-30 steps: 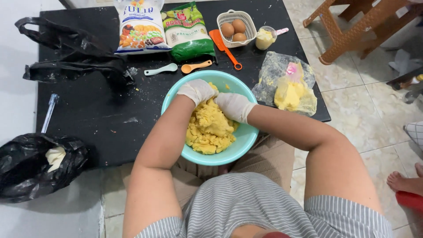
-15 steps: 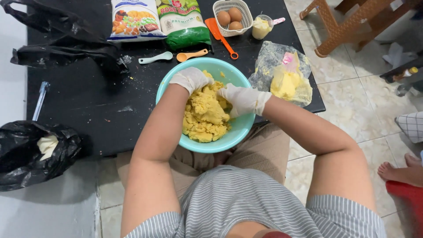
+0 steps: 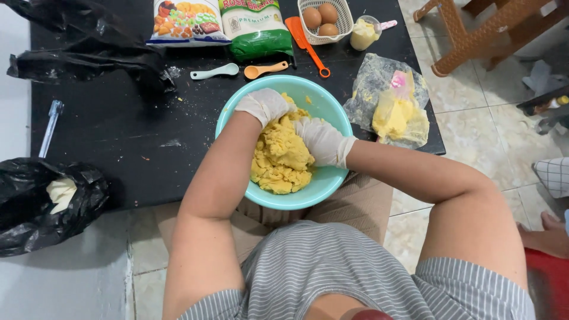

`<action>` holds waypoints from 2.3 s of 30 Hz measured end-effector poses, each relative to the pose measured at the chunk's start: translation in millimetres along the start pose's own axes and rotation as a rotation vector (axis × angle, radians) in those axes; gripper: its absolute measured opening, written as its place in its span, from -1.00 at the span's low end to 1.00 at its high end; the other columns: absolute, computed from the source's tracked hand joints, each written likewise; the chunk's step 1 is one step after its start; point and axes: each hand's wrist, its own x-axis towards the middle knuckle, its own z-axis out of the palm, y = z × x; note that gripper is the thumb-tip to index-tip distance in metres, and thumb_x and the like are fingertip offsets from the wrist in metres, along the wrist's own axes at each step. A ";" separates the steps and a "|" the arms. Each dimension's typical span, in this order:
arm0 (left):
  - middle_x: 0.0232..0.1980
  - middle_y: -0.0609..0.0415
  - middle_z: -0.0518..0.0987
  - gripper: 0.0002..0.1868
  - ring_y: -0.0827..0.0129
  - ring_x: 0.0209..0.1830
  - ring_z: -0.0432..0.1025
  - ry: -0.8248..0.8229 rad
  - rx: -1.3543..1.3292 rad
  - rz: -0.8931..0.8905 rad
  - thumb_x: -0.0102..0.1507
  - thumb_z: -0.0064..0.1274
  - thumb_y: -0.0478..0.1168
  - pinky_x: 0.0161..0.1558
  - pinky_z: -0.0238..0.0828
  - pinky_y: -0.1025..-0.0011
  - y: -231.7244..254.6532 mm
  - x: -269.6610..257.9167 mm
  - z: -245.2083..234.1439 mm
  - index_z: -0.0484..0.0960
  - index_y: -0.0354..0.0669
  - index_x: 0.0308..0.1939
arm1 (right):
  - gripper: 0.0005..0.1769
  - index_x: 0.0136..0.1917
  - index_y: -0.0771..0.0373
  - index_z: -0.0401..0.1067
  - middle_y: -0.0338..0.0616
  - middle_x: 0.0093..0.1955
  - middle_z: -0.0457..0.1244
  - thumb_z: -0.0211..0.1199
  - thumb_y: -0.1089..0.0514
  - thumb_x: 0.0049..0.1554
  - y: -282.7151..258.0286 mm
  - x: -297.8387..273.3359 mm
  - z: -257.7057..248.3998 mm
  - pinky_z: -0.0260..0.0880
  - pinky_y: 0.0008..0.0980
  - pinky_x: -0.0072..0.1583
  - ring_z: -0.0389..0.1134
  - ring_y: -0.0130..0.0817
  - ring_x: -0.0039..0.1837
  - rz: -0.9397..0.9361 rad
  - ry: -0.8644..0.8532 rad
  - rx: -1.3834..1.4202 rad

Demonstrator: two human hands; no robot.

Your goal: The person is kneading and mixing a yellow dough in a light blue bowl using both hands.

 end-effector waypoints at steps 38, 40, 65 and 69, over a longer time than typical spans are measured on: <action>0.43 -0.04 0.45 -0.12 0.12 0.50 0.25 0.015 -0.033 -0.034 0.29 -0.16 0.45 0.50 0.09 0.15 5.5 -12.0 -1.8 0.50 -0.21 0.36 | 0.23 0.52 -0.11 -0.10 -0.10 0.46 -0.04 0.60 -0.16 -0.23 2.7 6.6 18.8 0.36 0.02 0.37 0.25 0.14 0.38 0.207 -0.215 0.146; 0.44 -0.04 0.44 -0.11 0.12 0.50 0.25 0.007 -0.031 -0.037 0.30 -0.18 0.45 0.50 0.08 0.15 4.4 -10.3 -3.5 0.49 -0.22 0.37 | 0.14 0.45 -0.02 0.01 -0.09 0.38 0.04 0.58 -0.16 -0.25 0.4 17.7 27.6 0.34 0.02 0.36 0.24 0.16 0.37 0.219 -0.159 0.184; 0.39 -0.05 0.48 -0.14 0.11 0.45 0.30 0.107 -0.106 -0.016 0.27 -0.13 0.46 0.46 0.17 0.18 -12.5 -6.6 2.9 0.57 -0.17 0.29 | -0.35 0.42 -0.07 0.23 -0.21 0.34 0.04 0.32 0.07 0.08 32.4 -21.4 -21.8 0.43 -0.16 0.26 0.22 -0.10 0.37 0.041 -0.158 0.147; 0.42 -0.04 0.46 -0.13 0.10 0.48 0.27 0.082 -0.108 0.005 0.27 -0.14 0.45 0.48 0.14 0.21 -15.1 -3.7 4.4 0.53 -0.19 0.34 | -0.40 0.52 0.12 0.21 0.02 0.43 0.16 0.15 0.02 0.25 18.3 -66.2 -93.4 0.37 -0.06 0.37 0.23 0.08 0.44 0.142 -0.359 0.221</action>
